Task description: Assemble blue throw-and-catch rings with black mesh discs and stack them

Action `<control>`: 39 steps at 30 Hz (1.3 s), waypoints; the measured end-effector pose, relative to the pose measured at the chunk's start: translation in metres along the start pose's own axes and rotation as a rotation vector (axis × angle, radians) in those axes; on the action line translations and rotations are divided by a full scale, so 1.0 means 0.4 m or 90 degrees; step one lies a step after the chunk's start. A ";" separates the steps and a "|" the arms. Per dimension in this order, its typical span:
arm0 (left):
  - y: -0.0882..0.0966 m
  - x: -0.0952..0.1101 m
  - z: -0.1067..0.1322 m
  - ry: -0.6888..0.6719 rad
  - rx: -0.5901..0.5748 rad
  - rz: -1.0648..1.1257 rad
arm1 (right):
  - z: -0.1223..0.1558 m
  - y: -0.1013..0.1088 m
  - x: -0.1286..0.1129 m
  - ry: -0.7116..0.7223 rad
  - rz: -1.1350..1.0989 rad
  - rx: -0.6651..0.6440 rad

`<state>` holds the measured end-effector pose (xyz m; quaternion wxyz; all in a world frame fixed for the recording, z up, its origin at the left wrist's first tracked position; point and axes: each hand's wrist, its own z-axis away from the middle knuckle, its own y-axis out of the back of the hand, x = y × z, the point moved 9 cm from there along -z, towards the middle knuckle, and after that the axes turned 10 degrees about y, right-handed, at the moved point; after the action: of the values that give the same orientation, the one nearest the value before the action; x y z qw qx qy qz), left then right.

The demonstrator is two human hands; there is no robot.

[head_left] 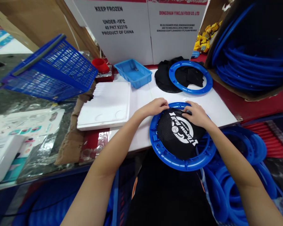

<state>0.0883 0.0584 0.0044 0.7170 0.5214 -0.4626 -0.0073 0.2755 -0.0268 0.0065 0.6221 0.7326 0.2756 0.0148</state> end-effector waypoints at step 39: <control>-0.084 0.124 0.061 -0.199 -0.062 -0.120 | 0.073 0.053 0.019 0.066 -0.127 -0.152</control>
<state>0.1161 0.0005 0.0124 0.6566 0.5198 -0.5168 -0.1777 0.3009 -0.0514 0.0169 0.6882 0.6208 0.3748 0.0236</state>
